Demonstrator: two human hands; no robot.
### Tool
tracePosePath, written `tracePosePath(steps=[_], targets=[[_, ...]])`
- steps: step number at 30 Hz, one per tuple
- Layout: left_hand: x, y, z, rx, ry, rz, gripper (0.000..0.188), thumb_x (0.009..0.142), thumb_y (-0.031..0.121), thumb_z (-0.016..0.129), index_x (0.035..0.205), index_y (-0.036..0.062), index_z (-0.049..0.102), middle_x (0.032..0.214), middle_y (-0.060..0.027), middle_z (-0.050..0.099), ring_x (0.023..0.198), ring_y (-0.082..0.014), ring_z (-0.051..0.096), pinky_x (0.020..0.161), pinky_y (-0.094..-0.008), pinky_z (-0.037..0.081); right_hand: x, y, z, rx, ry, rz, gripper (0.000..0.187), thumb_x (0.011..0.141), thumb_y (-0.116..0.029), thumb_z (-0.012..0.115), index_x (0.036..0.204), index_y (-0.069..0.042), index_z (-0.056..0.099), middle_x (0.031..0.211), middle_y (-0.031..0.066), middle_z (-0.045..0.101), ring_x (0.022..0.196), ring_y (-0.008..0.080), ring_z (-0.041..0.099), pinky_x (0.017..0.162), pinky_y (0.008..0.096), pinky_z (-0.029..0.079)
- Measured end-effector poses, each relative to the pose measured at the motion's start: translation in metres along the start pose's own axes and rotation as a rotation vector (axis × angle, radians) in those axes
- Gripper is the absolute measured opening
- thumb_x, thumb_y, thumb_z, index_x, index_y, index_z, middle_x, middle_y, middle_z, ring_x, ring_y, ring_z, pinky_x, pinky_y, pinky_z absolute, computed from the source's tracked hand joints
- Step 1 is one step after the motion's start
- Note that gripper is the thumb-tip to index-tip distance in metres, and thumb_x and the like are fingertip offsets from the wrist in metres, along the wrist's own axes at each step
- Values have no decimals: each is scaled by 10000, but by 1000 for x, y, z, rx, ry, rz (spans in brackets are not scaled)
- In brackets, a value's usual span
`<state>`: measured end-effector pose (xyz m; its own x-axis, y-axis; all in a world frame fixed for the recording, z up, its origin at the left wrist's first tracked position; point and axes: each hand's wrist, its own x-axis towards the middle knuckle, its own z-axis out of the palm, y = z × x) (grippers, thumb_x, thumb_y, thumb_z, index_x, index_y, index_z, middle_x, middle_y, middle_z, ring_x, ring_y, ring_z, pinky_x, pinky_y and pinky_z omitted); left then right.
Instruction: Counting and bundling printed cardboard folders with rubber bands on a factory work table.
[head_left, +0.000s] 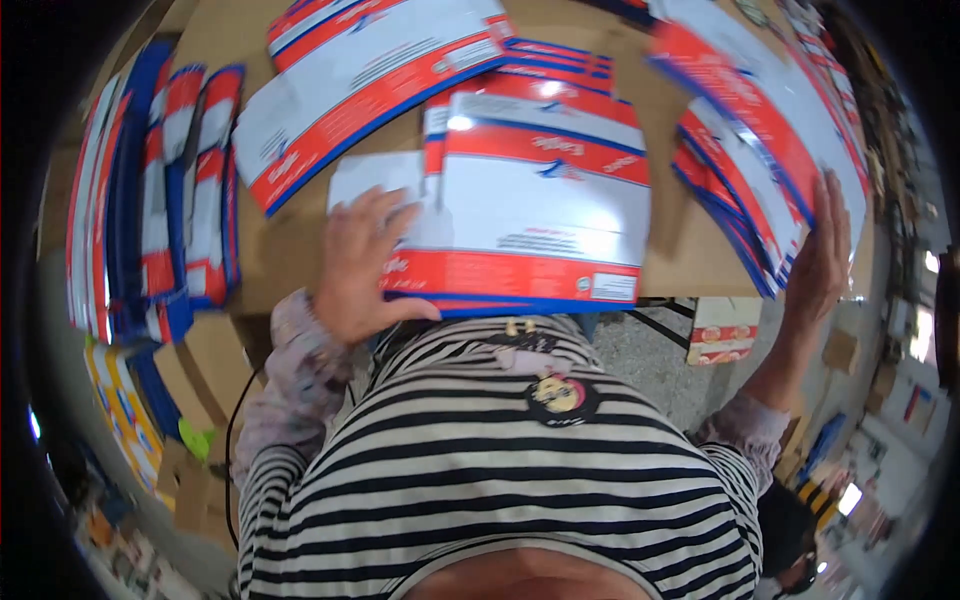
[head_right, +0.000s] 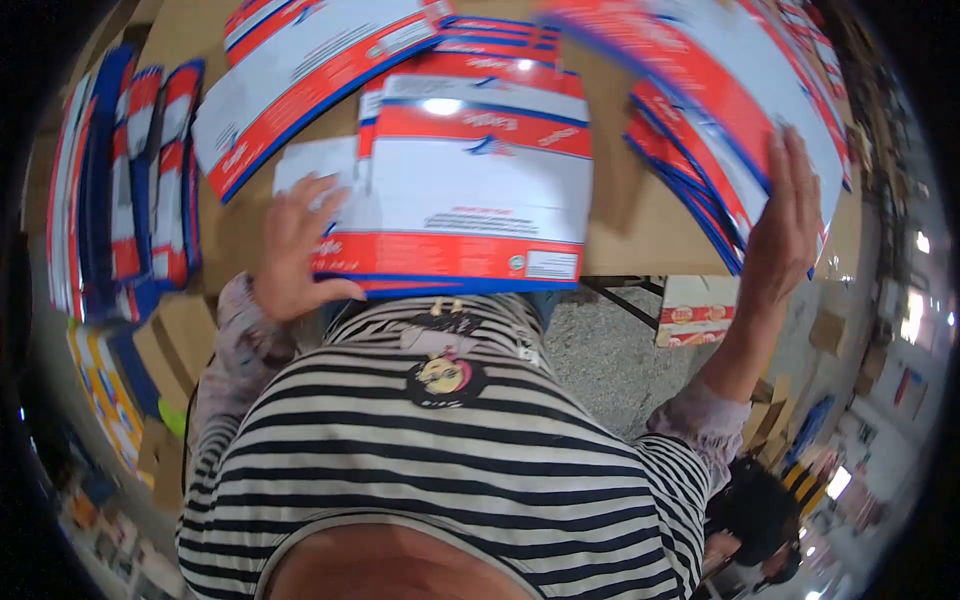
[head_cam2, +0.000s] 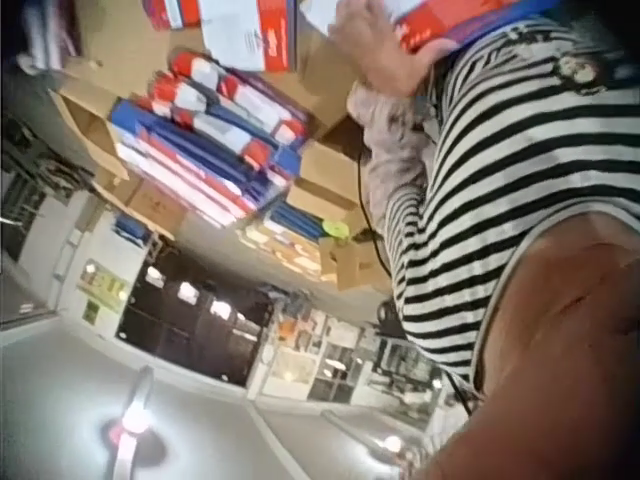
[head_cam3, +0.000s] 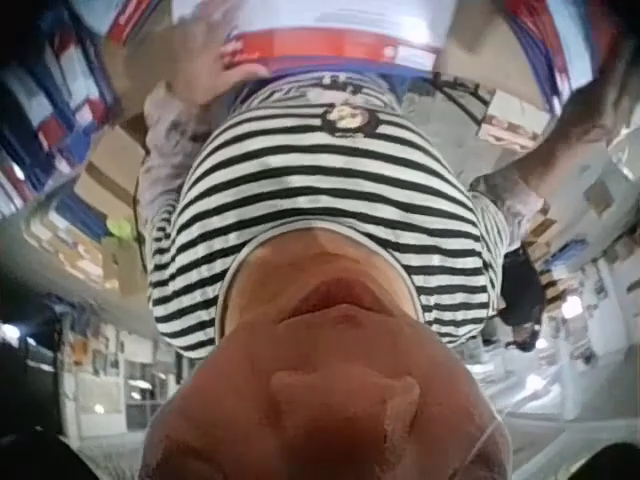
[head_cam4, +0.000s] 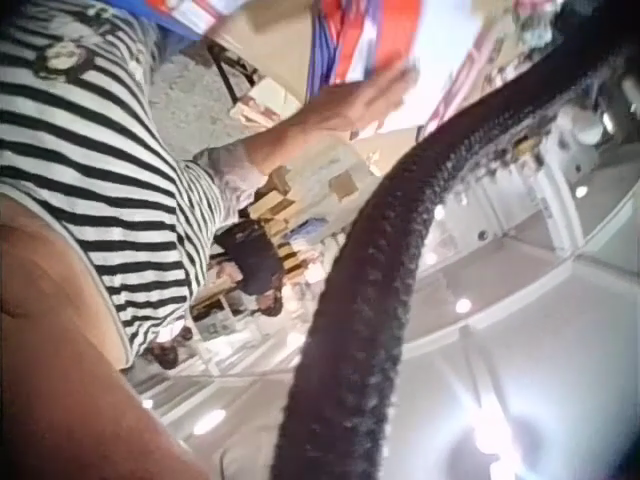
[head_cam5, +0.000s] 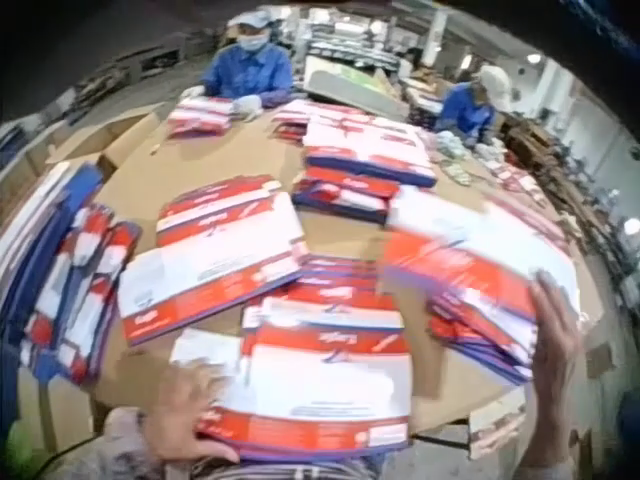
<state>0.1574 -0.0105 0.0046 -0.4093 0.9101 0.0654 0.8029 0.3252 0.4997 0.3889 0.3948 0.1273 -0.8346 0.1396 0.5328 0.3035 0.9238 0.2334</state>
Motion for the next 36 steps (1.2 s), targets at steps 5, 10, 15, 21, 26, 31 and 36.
tracePosePath(steps=[5, 10, 15, 21, 26, 31, 36], targets=[[-4, 4, 28, 117, -191, -120, 1261, 476, 600, 857, 1499, 125, 293, 1574, -159, 187, 1478, -350, 103, 1154, -609, 16, -142, 130, 165, 308, -452, 374, 504, 951, -50, 495, 1445, -133, 440, 1488, 152, 422, 1397, 305, 371, 1157, 386, 270], [-6, -4, 37, 62, -80, -131, 1338, 421, 644, 854, 1501, 107, 276, 1572, -157, 188, 1478, -360, 96, 1148, -619, -16, -98, 118, 156, 614, -666, 575, 530, 946, -182, 576, 1431, -32, 426, 1480, 199, 419, 1390, 290, 387, 1137, 360, 286], [12, -10, 31, 79, -123, -98, 1410, 399, 703, 828, 1515, 88, 225, 1506, -183, 243, 1456, -385, 130, 1131, -641, -9, -21, -65, 84, 853, -633, 56, 895, 721, -159, 809, 1485, -85, 347, 1540, 134, 347, 1426, 300, 317, 1144, 393, 293], [24, -8, 28, 11, -110, -124, 1444, 386, 681, 847, 1516, 60, 197, 1393, -191, 298, 1402, -404, 207, 1115, -666, 17, -31, -175, 84, 707, -726, -302, 1035, 671, -578, 734, 1501, -125, 315, 1575, 155, 234, 1465, 328, 200, 1192, 516, 116], [24, -9, 24, -3, -148, -93, 1450, 375, 644, 869, 1511, 43, 197, 1352, -188, 314, 1378, -393, 233, 1111, -667, 26, -43, -181, 90, 644, -708, -267, 1038, 676, -613, 711, 1505, -137, 308, 1582, 147, 219, 1473, 312, 180, 1197, 520, 85], [28, -13, 19, -25, -176, -87, 1381, 382, 599, 891, 1473, 43, 252, 1318, -184, 330, 1370, -390, 249, 1118, -655, 29, -45, -184, 91, 620, -716, -267, 1023, 692, -630, 689, 1506, -140, 309, 1582, 146, 222, 1474, 311, 177, 1198, 520, 78], [30, -8, 16, 2, -138, -68, 1231, 400, 544, 912, 1387, 67, 352, 1286, -166, 360, 1361, -380, 278, 1125, -647, 44, -42, -184, 89, 594, -731, -259, 1020, 700, -652, 666, 1504, -134, 310, 1581, 143, 226, 1474, 305, 181, 1201, 505, 97]])
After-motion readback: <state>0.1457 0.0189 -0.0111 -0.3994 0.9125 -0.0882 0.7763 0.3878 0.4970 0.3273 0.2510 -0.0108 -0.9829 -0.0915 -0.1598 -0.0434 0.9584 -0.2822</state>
